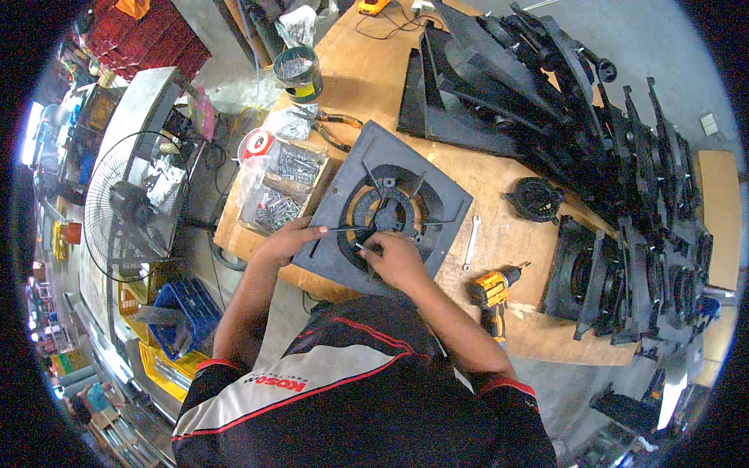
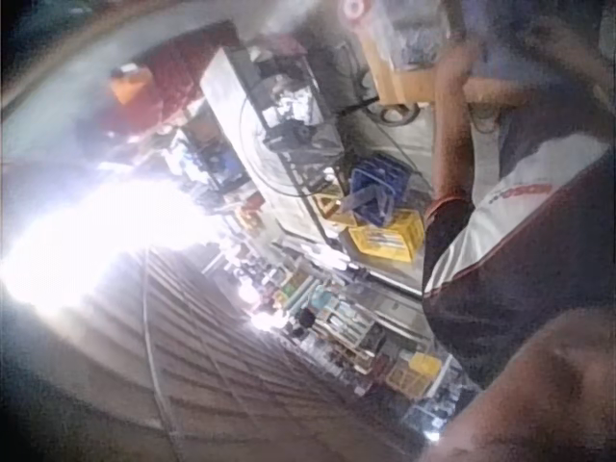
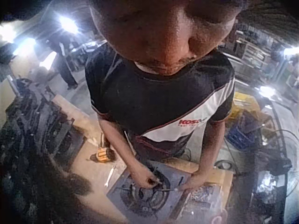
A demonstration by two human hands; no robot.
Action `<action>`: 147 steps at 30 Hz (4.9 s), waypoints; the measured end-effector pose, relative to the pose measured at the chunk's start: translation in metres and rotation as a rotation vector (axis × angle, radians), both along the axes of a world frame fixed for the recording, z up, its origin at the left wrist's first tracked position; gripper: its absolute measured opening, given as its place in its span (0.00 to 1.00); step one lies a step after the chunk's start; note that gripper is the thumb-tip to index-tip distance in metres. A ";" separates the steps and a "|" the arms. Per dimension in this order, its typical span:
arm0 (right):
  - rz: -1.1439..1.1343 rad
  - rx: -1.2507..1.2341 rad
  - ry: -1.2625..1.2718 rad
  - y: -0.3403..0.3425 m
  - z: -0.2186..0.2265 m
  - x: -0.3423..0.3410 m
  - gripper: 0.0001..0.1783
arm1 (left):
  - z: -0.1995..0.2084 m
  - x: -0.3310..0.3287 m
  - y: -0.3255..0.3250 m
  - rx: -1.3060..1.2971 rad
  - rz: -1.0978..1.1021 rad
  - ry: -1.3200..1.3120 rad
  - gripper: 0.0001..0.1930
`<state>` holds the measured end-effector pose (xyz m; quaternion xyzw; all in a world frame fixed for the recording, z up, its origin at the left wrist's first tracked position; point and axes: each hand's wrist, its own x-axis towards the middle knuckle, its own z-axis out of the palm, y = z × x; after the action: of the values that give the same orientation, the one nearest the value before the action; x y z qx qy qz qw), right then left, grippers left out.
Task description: The person assembles a black plastic component on a workbench. They use a wrench to tighten a bolt, then use a cordless drill to drive screws into the component. The person handles the component, a wrench, a drill, and screws.
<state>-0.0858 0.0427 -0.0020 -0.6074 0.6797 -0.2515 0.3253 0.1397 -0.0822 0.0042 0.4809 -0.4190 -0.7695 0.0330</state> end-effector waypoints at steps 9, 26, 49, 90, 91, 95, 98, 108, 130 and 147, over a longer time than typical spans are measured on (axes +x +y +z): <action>-0.038 0.031 -0.098 -0.007 -0.018 0.013 0.15 | -0.037 0.017 0.000 0.036 0.032 0.381 0.31; 0.052 0.337 -0.147 -0.007 -0.026 -0.002 0.18 | 0.007 0.099 -0.050 -1.059 -0.144 -0.446 0.11; -0.323 0.211 -0.411 0.025 -0.040 -0.036 0.11 | -0.051 0.044 -0.058 -1.121 -0.802 -0.784 0.06; -0.274 0.066 -0.192 0.027 -0.032 -0.052 0.11 | -0.056 0.083 -0.084 -1.219 -0.656 -0.660 0.11; -0.274 0.058 -0.196 0.028 -0.033 -0.052 0.11 | -0.051 0.083 -0.084 -1.224 -0.636 -0.626 0.12; -0.261 0.030 -0.178 0.028 -0.025 -0.049 0.11 | -0.034 0.089 -0.089 -1.124 -0.386 -0.491 0.14; -0.230 0.034 -0.161 0.029 -0.028 -0.051 0.12 | -0.018 0.092 -0.094 -1.083 -0.241 -0.464 0.16; -0.200 0.017 -0.169 0.030 -0.038 -0.055 0.12 | -0.064 0.101 -0.076 -1.223 -0.534 -0.575 0.10; -0.232 -0.017 -0.206 0.039 -0.028 -0.050 0.12 | -0.068 0.074 -0.076 -1.139 -0.500 -0.887 0.13; 0.088 -0.098 -0.288 0.002 0.093 0.035 0.16 | 0.059 -0.001 0.083 -1.619 -0.087 -0.082 0.13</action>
<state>-0.0508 0.0443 0.0906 -0.6093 0.5857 -0.3543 0.4002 0.1392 0.0009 0.0631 0.3192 -0.8650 -0.2102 0.3251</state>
